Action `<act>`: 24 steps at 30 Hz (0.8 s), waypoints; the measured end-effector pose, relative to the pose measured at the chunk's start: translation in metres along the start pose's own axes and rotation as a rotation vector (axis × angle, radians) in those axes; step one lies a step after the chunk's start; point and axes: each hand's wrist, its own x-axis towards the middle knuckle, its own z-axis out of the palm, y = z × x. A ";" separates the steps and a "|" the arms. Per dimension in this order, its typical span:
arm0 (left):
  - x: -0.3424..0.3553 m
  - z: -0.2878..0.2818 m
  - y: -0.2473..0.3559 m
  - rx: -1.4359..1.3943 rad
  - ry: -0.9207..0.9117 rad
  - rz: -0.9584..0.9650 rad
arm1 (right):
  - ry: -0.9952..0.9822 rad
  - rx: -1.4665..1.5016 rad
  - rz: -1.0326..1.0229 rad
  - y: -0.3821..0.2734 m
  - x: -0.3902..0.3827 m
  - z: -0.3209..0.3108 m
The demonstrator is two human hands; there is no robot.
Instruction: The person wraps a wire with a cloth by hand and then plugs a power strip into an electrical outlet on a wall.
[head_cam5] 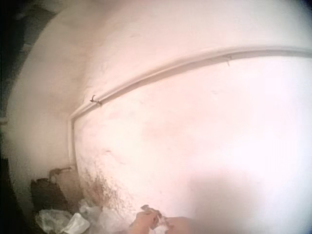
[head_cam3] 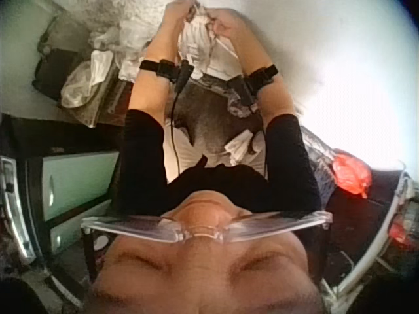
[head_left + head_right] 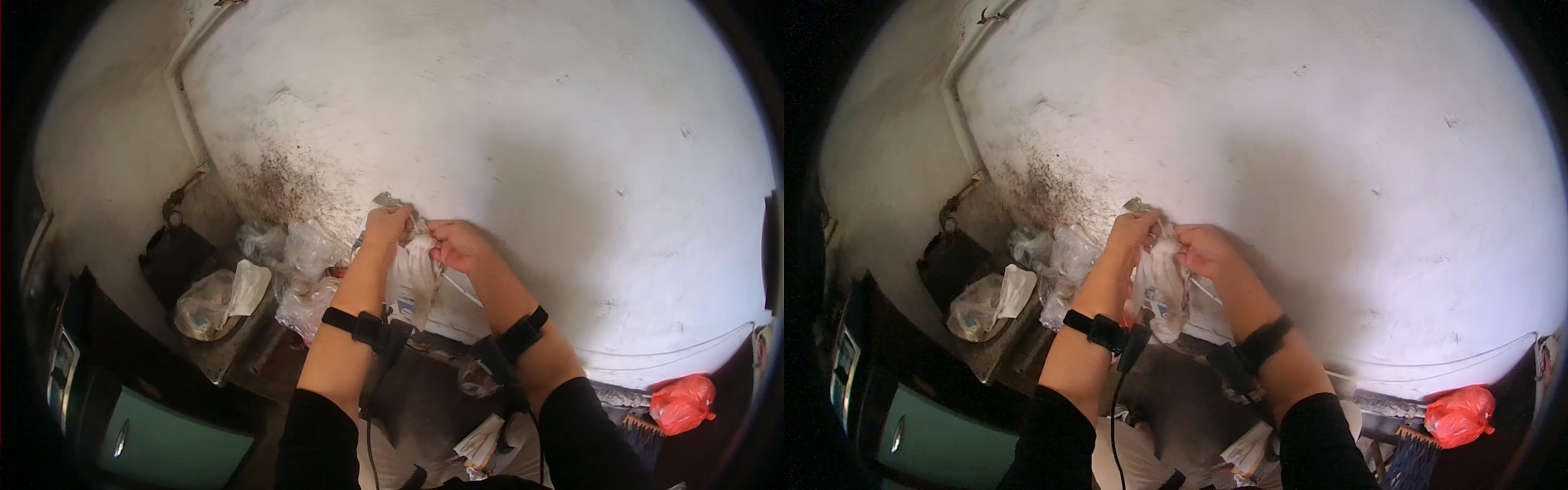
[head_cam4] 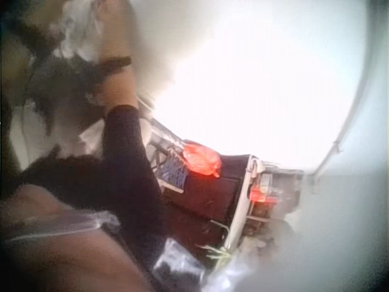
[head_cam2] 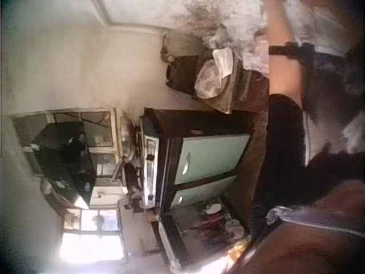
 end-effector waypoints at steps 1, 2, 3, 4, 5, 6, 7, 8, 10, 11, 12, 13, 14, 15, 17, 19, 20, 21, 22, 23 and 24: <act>0.000 0.003 0.001 0.032 -0.003 -0.019 | -0.070 0.082 0.017 -0.002 -0.001 -0.004; 0.003 -0.001 0.000 0.041 0.000 -0.021 | -0.073 0.091 0.017 -0.001 -0.002 0.002; 0.004 -0.003 0.000 0.059 0.008 -0.046 | -0.081 0.009 0.037 -0.002 -0.006 0.014; 0.006 -0.006 0.000 0.078 0.016 -0.071 | -0.090 -0.074 0.056 -0.002 -0.008 0.024; 0.005 -0.001 0.002 0.080 0.007 -0.072 | -0.083 -0.071 0.049 -0.003 -0.006 0.023; 0.005 0.004 0.005 0.080 0.018 -0.088 | -0.063 -0.290 0.036 -0.005 -0.002 0.020; 0.005 0.010 0.008 0.079 0.029 -0.105 | -0.042 -0.509 0.025 -0.009 0.001 0.018; 0.008 0.008 0.009 0.063 0.005 -0.169 | 0.018 -0.740 -0.043 -0.010 0.006 0.019; 0.015 0.014 0.006 0.079 0.023 -0.186 | 0.035 -0.878 -0.088 -0.016 0.007 0.011; 0.019 0.010 0.003 0.094 0.059 -0.202 | 0.036 -1.015 -0.128 -0.015 0.008 0.013; 0.028 0.003 -0.005 0.103 0.066 -0.200 | 0.029 -1.006 -0.132 -0.009 0.009 0.017; 0.041 -0.006 -0.016 0.064 0.174 -0.145 | 0.067 -1.018 -0.178 -0.001 0.013 0.022; 0.042 -0.003 -0.015 0.040 0.220 -0.114 | 0.120 -1.037 -0.221 0.000 0.011 0.021; 0.042 0.002 -0.015 0.015 0.265 -0.085 | 0.120 -1.039 -0.229 0.000 0.007 0.018; 0.030 0.008 -0.015 -0.055 0.220 -0.134 | 0.123 -1.225 -0.292 -0.004 -0.007 0.007; 0.021 0.020 -0.009 -0.049 0.285 -0.117 | 0.104 -1.213 -0.292 -0.007 -0.024 -0.002; 0.020 0.024 -0.007 -0.087 0.311 -0.114 | 0.126 -1.299 -0.327 -0.008 -0.034 -0.006; 0.020 0.017 -0.008 -0.120 0.350 -0.112 | 0.135 -1.376 -0.361 -0.007 -0.041 -0.005; 0.020 0.010 -0.009 -0.111 0.317 -0.071 | 0.116 -1.372 -0.371 -0.004 -0.049 -0.005; 0.018 0.010 -0.007 -0.109 0.325 -0.067 | 0.141 -1.352 -0.284 -0.005 -0.063 -0.004; 0.016 0.018 -0.007 -0.152 0.350 -0.064 | 0.180 -1.333 -0.193 -0.006 -0.075 -0.011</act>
